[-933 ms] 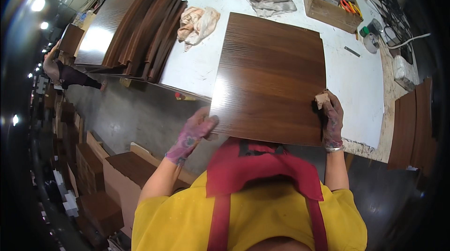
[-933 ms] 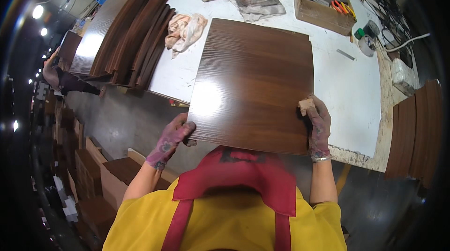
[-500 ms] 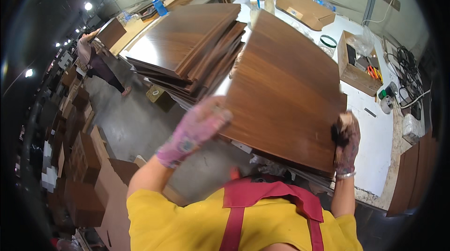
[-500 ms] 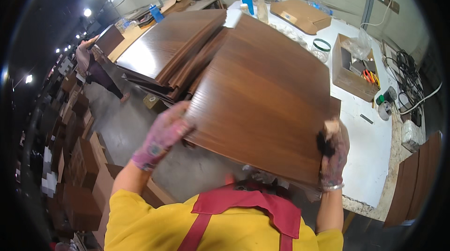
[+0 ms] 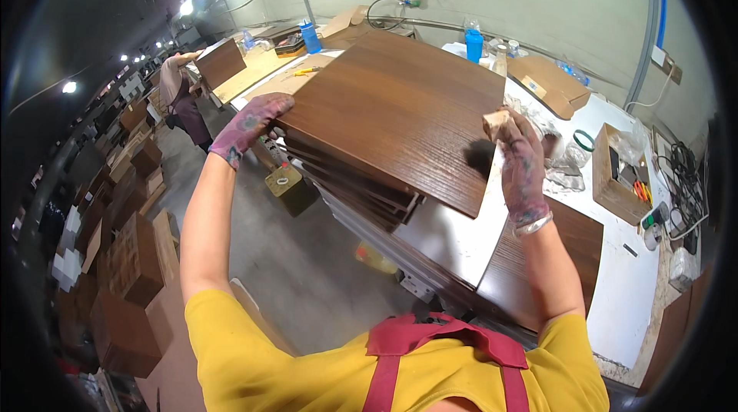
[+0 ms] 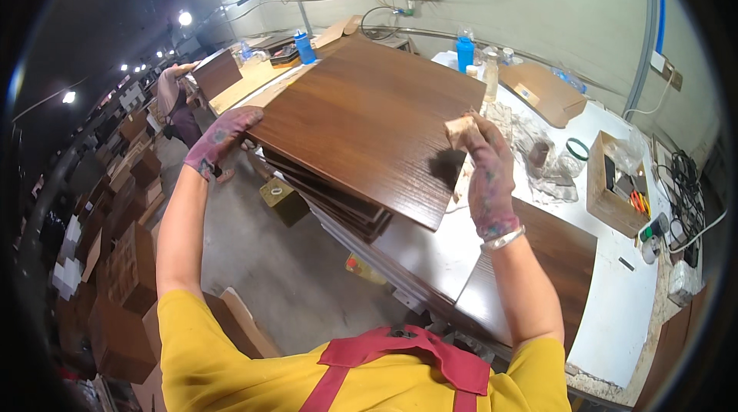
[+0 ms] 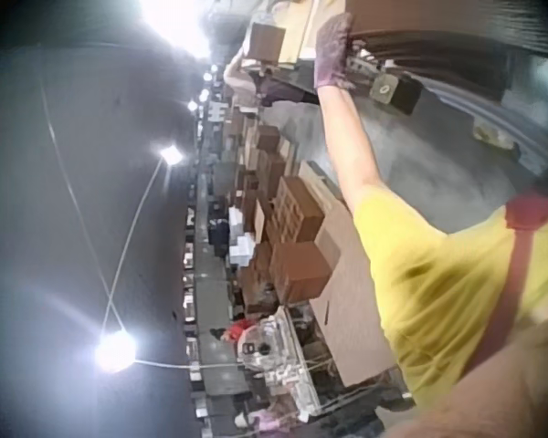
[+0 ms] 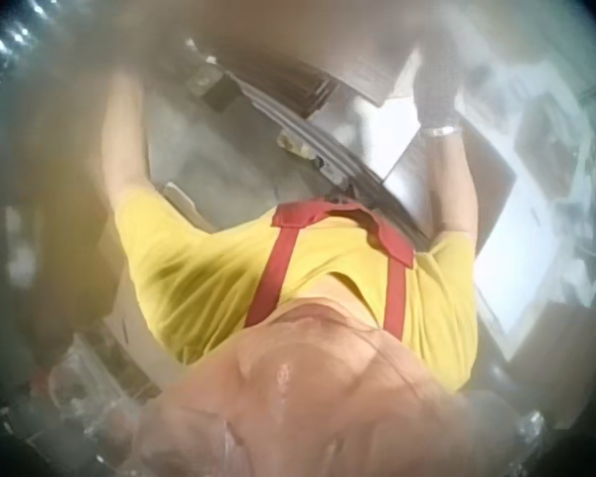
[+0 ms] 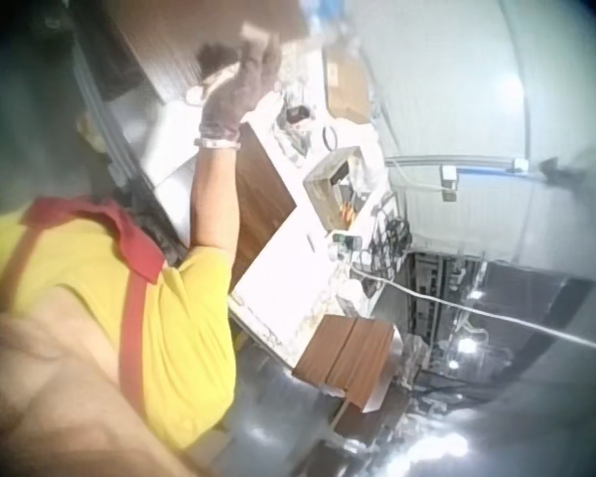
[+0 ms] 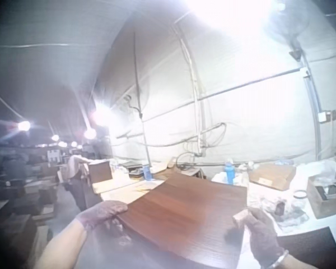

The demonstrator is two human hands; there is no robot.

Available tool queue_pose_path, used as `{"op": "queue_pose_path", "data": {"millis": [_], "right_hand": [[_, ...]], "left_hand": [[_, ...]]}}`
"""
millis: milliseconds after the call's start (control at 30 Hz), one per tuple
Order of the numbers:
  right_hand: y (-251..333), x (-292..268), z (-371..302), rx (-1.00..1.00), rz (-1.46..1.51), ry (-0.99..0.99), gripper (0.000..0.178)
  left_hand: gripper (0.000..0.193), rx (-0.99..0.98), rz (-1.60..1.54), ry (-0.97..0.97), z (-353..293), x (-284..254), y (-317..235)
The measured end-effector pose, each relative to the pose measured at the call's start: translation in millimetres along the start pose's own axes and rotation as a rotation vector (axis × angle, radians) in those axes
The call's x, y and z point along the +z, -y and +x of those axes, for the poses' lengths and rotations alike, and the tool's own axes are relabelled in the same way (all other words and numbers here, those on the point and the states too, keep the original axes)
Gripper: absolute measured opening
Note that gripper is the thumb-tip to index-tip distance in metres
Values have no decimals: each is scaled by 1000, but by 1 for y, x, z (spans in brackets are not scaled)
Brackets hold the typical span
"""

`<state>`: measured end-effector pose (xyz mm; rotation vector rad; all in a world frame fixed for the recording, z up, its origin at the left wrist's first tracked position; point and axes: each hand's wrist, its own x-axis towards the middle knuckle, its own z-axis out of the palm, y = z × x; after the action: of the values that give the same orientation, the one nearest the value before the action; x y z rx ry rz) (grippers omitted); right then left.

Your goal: The person sands a stack of dark wood panels on a workbench using a sanding block. They repeatedly flip each panel and sand both sides, then place the finished panel onto a growing stack. The person wears pink gloves and a yellow shirt with a red apron.

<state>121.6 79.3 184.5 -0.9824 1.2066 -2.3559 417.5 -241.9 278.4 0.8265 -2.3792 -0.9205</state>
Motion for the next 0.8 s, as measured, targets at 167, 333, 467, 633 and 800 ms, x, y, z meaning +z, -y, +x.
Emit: {"op": "queue_pose_path", "data": {"millis": [167, 333, 467, 633, 800], "right_hand": [[-15, 30, 0, -124, -8, -17, 41], [-28, 38, 22, -156, -45, 40, 38], [-44, 33, 56, -112, -28, 66, 39], [-67, 64, 87, 11, 61, 191, 36], [-60, 57, 72, -40, 46, 191, 40]], "left_hand": [[49, 112, 522, -18, 51, -14, 46], [68, 33, 610, 20, 99, 18, 76], [64, -49, 595, 28, 95, 35, 47], [44, 180, 560, -24, 118, 14, 91], [39, 293, 587, -45, 124, 5, 112]]}}
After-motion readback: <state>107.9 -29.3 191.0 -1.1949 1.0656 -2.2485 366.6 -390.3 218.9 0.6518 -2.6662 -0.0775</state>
